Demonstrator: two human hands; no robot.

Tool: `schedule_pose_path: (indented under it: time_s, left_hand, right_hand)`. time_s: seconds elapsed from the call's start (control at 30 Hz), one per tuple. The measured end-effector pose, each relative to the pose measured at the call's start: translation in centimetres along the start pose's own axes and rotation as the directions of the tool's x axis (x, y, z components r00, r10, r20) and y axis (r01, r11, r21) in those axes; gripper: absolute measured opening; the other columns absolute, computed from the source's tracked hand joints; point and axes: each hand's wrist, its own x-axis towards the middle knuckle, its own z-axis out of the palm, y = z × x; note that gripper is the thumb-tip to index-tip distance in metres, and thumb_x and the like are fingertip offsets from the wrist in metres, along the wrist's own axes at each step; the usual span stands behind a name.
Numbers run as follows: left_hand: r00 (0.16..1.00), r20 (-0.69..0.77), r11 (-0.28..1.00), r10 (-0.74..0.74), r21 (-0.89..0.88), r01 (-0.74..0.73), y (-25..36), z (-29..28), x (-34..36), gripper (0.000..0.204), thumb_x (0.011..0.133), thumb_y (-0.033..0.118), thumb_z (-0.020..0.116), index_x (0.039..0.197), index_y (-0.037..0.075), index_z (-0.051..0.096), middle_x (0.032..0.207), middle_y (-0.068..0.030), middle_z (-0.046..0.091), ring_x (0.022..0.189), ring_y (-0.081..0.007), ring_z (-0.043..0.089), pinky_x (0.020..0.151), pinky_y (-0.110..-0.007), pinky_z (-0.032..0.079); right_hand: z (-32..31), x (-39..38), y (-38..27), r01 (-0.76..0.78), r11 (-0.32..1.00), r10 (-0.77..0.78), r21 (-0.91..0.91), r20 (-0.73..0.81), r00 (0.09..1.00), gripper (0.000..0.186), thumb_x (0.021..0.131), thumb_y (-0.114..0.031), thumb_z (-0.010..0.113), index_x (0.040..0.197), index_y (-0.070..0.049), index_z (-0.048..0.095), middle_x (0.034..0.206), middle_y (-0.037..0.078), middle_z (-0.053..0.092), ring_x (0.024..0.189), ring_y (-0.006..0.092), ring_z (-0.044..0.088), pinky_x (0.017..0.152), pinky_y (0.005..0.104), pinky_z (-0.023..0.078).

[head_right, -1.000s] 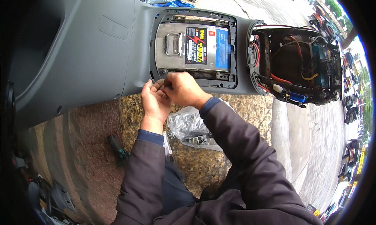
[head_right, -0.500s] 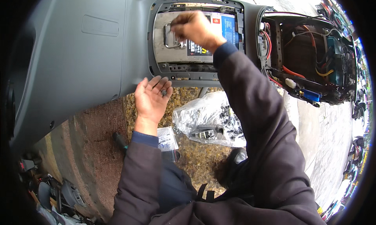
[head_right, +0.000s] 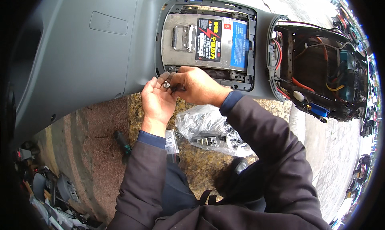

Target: The person unpacks small parts from a plastic bag and installs them into the undercarriage of a scooter. They use a power drill to secure components and handle various small hardware items during the repair.

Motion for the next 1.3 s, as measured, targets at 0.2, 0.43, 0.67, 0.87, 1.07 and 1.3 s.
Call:
schedule_pose_path:
  time_s: [0.2, 0.43, 0.67, 0.87, 1.07, 1.3]
  left_hand:
    - [0.997, -0.068, 0.999, 0.036, 0.031, -0.034, -0.5, 0.4, 0.3, 0.040, 0.099, 0.033, 0.044, 0.117, 0.000, 0.057, 0.114, -0.0111, 0.064, 0.102, -0.0218, 0.060, 0.088, -0.034, 0.046]
    - [0.993, -0.117, 0.998, 0.035, -0.053, -0.041, 0.0, 0.4, -0.4, 0.032, 0.097, 0.026, 0.048, 0.111, -0.002, 0.055, 0.108, -0.0144, 0.061, 0.107, -0.0283, 0.060, 0.096, -0.043, 0.052]
    - [0.997, -0.075, 0.995, -0.026, 0.094, 0.033, 1.5, 1.1, -5.3, 0.031, 0.098, 0.024, 0.047, 0.111, -0.002, 0.056, 0.106, -0.0153, 0.063, 0.105, -0.0289, 0.062, 0.095, -0.042, 0.052]
    - [0.991, -0.136, 0.999, -0.002, 0.052, 0.009, 3.5, 0.9, -7.6, 0.034, 0.099, 0.025, 0.045, 0.115, -0.001, 0.058, 0.109, -0.0144, 0.066, 0.105, -0.0271, 0.063, 0.096, -0.041, 0.052]
    - [0.991, -0.132, 1.000, 0.005, 0.029, -0.001, 4.1, 0.6, -7.5, 0.032, 0.099, 0.024, 0.045, 0.113, -0.001, 0.059, 0.108, -0.0147, 0.065, 0.104, -0.0278, 0.063, 0.095, -0.042, 0.052]
    - [0.998, -0.004, 0.985, -0.066, 0.158, 0.066, 1.7, 0.9, -7.1, 0.029, 0.098, 0.021, 0.046, 0.108, -0.003, 0.059, 0.102, -0.0155, 0.064, 0.097, -0.0270, 0.063, 0.092, -0.042, 0.052]
  right_hand:
    - [1.5, -0.4, 0.0, -0.046, 0.985, 0.022, -0.164, -0.144, 0.989, 0.018, 0.075, -0.010, 0.070, 0.092, -0.006, 0.068, 0.086, 0.012, 0.060, 0.078, 0.0345, 0.064, 0.069, 0.0419, 0.054]
    - [-4.2, 5.9, 2.9, -0.010, 0.993, -0.019, -0.118, -0.248, 0.969, 0.013, 0.080, -0.009, 0.065, 0.087, 0.000, 0.070, 0.080, 0.020, 0.069, 0.072, 0.0331, 0.070, 0.068, 0.0385, 0.057]
    - [-10.3, 16.2, 10.4, -0.247, 0.868, 0.070, -0.431, -0.386, 0.920, 0.022, 0.081, -0.013, 0.061, 0.097, -0.003, 0.073, 0.089, 0.021, 0.071, 0.082, 0.0358, 0.070, 0.081, 0.0390, 0.055]
    - [-10.0, 18.2, 11.6, -0.237, 0.840, 0.047, -0.489, -0.368, 0.928, 0.022, 0.081, -0.012, 0.060, 0.097, -0.005, 0.073, 0.089, 0.021, 0.070, 0.086, 0.0370, 0.069, 0.082, 0.0410, 0.054]
    - [-10.3, 19.1, 12.2, -0.164, 0.724, -0.014, -0.670, -0.251, 0.968, 0.020, 0.080, -0.008, 0.058, 0.094, -0.006, 0.073, 0.089, 0.021, 0.070, 0.088, 0.0376, 0.068, 0.082, 0.0429, 0.054]
    - [-10.0, 21.5, 17.8, 0.049, 0.673, -0.206, -0.738, -0.123, 0.971, 0.010, 0.080, -0.005, 0.058, 0.083, 0.001, 0.066, 0.080, 0.025, 0.066, 0.076, 0.0384, 0.064, 0.069, 0.0475, 0.048]
